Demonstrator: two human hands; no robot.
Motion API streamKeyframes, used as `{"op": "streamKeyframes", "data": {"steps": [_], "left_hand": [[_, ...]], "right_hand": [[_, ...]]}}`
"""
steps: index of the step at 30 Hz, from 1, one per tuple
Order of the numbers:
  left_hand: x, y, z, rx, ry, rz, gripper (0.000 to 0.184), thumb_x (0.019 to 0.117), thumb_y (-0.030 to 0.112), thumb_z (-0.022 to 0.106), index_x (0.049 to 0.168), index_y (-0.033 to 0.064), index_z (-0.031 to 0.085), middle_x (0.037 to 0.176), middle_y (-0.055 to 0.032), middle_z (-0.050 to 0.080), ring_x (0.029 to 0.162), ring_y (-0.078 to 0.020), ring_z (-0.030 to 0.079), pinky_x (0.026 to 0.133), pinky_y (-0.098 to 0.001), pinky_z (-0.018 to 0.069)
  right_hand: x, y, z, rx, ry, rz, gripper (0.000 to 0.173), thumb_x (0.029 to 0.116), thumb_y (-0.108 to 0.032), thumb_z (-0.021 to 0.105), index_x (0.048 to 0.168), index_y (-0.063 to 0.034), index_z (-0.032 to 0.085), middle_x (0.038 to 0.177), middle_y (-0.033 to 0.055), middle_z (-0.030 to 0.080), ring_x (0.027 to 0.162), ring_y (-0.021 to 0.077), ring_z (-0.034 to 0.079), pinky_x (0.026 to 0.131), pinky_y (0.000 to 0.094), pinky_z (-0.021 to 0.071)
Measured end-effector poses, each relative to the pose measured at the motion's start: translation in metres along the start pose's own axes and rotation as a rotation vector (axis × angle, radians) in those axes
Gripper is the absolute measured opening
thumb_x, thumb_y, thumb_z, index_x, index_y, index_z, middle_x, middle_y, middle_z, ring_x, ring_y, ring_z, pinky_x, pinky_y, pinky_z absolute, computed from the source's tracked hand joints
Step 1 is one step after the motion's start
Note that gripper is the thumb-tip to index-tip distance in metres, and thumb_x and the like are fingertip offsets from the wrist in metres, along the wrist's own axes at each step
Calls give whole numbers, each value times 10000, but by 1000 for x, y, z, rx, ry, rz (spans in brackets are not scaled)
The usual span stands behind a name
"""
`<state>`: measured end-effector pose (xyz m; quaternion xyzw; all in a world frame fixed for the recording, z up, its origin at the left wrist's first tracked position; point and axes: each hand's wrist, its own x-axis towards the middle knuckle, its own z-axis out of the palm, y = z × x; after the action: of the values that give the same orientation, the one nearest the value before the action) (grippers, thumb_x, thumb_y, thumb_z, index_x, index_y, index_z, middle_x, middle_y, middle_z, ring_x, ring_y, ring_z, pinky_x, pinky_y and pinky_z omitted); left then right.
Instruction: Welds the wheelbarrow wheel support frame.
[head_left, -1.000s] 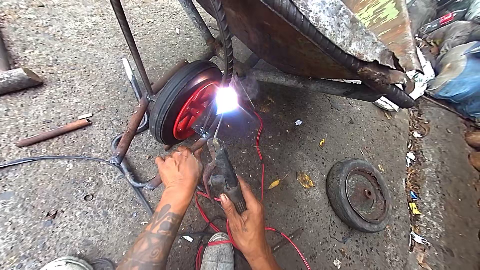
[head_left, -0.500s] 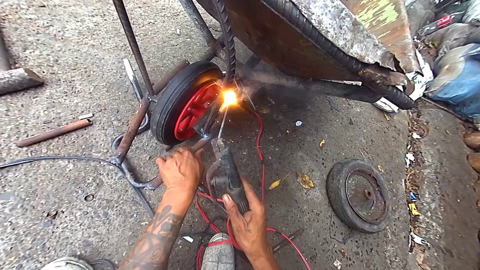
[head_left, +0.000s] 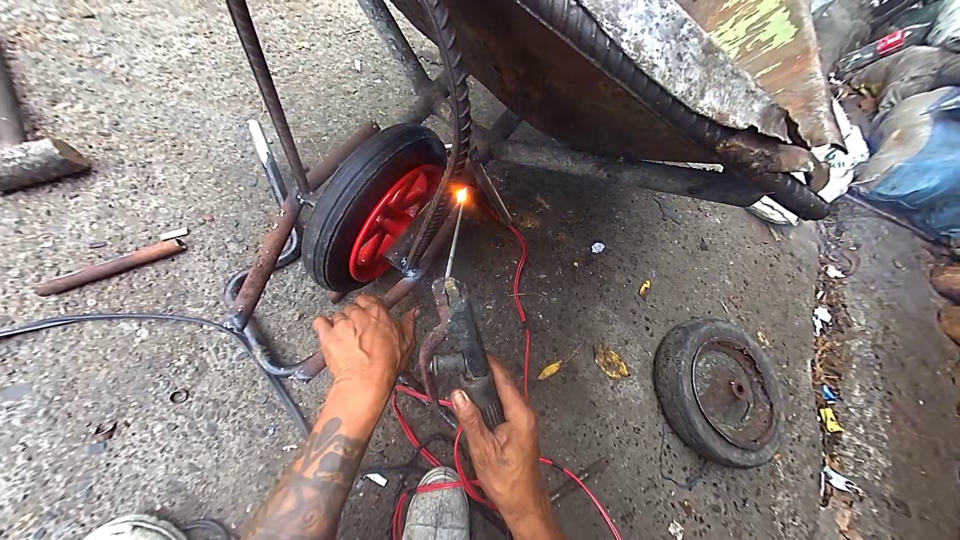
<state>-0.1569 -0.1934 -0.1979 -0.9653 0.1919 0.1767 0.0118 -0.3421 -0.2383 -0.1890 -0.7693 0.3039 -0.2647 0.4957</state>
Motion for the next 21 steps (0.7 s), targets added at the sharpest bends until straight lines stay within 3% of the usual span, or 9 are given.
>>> {"op": "streamKeyframes", "data": {"steps": [7,13,21], "left_hand": [[1,1,-3,22,-54,-8,673,946,551,618,1174,-81,591,1075,-271,680,1078,-431,662,984,-591,447],[1,0,-2,26,-68,-7,695,955,590,586,1179,-67,603,1098,-257,685,1099,-423,659,991,-592,445],[2,1,-2,27,-79,-10,363,977,263,612,1147,-57,634,1110,-250,687,1090,-415,659,977,-595,449]], "right_hand": [[0,-1,3,-49,-22,39,549,970,-344,676,1371,25,610,1196,101,727,1039,91,711,908,277,601],[-1,0,4,-52,-34,40,554,971,-337,677,1383,25,601,1213,103,722,1056,99,708,920,283,600],[0,-1,6,-50,-30,48,546,969,-323,684,1384,23,602,1210,96,723,1048,94,709,913,282,603]]}}
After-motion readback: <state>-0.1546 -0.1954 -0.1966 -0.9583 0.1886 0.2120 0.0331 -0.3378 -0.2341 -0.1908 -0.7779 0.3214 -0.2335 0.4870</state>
